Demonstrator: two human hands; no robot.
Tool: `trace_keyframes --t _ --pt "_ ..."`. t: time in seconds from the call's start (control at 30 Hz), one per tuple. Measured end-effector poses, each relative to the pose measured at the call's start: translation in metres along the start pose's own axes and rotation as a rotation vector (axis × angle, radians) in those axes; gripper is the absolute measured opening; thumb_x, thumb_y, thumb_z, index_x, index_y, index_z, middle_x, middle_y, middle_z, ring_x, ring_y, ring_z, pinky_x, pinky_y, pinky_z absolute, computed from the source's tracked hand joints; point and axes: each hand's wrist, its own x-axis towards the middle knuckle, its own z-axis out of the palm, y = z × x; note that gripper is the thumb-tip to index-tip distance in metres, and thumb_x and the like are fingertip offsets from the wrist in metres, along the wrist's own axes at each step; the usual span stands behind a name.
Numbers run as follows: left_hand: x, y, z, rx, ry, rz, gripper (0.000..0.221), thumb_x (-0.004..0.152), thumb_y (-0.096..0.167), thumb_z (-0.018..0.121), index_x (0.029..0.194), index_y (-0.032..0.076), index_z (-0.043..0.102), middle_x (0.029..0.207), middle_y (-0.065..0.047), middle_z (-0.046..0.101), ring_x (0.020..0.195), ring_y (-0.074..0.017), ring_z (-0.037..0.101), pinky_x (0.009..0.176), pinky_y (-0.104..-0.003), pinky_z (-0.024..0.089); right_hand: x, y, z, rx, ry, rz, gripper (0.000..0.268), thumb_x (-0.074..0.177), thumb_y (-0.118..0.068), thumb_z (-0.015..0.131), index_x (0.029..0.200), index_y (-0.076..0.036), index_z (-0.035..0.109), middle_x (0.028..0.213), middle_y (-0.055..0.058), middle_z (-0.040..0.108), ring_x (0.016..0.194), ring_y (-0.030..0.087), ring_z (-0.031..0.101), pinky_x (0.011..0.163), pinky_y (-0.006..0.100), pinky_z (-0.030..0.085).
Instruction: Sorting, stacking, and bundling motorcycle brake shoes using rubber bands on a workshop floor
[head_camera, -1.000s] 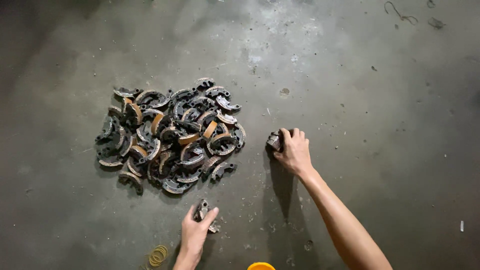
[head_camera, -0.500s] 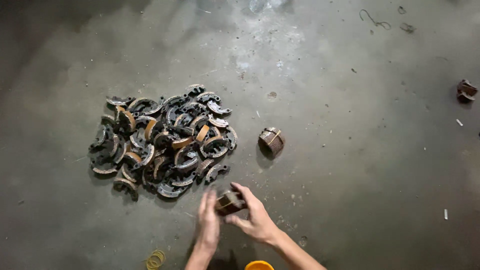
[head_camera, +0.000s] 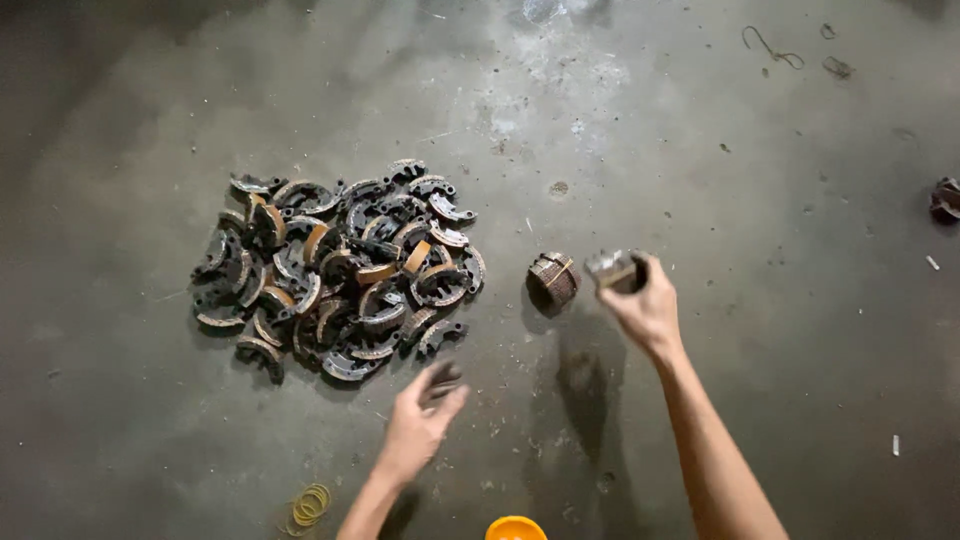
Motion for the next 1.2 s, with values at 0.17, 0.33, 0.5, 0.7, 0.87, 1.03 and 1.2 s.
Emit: trace_keyframes --t 0.17,0.33,0.5,0.7,0.87,1.03,1.2 --pt "0.008 -0.015 -0.030 0.188 0.167 0.060 0.050 0.085 0.021 0.076 0.130 0.001 0.066 0.111 -0.009 0.079 0.089 -0.0152 0.076 0.077 -0.027 0.061 0.128 0.103 0.027 -0.343 0.130 -0.299 0.078 0.069 -0.024 0.093 0.131 0.010 0.060 0.105 0.025 0.053 0.090 0.037 0.060 0.078 0.045 0.057" --pt "-0.006 -0.001 -0.069 0.221 0.328 0.076 0.041 0.086 0.018 0.072 0.124 0.003 0.068 0.103 -0.007 0.080 0.082 -0.0151 0.073 0.074 -0.028 0.061 0.086 0.071 0.023 -0.325 -0.047 -0.410 0.068 0.080 -0.012 0.083 0.140 0.011 0.059 0.129 0.033 0.063 0.114 0.043 0.064 0.094 0.050 0.054" --pt "-0.017 0.018 -0.105 0.272 0.393 -0.192 0.020 0.097 0.021 0.066 0.115 0.013 0.071 0.100 -0.003 0.077 0.081 -0.0119 0.072 0.067 -0.024 0.061 -0.020 0.084 0.023 -0.130 0.123 -0.385 0.045 0.101 0.000 0.068 0.141 0.016 0.057 0.133 0.037 0.061 0.113 0.048 0.063 0.087 0.054 0.056" --pt "0.006 0.003 -0.147 0.314 0.498 -0.065 0.029 0.096 0.014 0.065 0.124 0.009 0.071 0.092 -0.007 0.076 0.054 -0.0087 0.053 0.042 -0.019 0.041 -0.117 0.122 0.071 0.024 0.046 -0.186 0.037 0.093 0.010 0.068 0.129 0.012 0.062 0.125 0.030 0.068 0.107 0.039 0.069 0.089 0.046 0.060" --pt "0.042 0.048 -0.210 0.797 0.277 0.069 0.019 0.098 0.004 0.068 0.082 -0.002 0.060 0.065 -0.007 0.059 0.042 -0.0101 0.044 0.037 -0.019 0.044 -0.149 0.084 0.109 0.160 -0.114 -0.168 0.032 0.092 0.005 0.066 0.123 0.000 0.069 0.117 0.017 0.076 0.095 0.025 0.075 0.082 0.033 0.064" --pt "-0.024 0.083 -0.252 1.324 0.427 0.371 0.020 0.089 0.018 0.070 0.095 0.001 0.064 0.091 -0.017 0.068 0.079 -0.0409 0.070 0.069 -0.052 0.058 -0.176 -0.029 0.158 0.170 -0.338 -0.322 0.025 0.087 -0.002 0.071 0.111 -0.002 0.075 0.099 0.006 0.079 0.079 0.015 0.074 0.072 0.026 0.059" --pt "-0.108 0.025 -0.286 1.526 0.206 0.290 0.014 0.095 0.011 0.070 0.101 0.002 0.062 0.090 -0.011 0.064 0.072 -0.0199 0.064 0.064 -0.028 0.064 -0.197 -0.093 0.222 0.080 -0.610 -0.599 0.026 0.085 -0.002 0.070 0.111 -0.001 0.072 0.096 0.005 0.073 0.074 0.016 0.071 0.066 0.026 0.059"
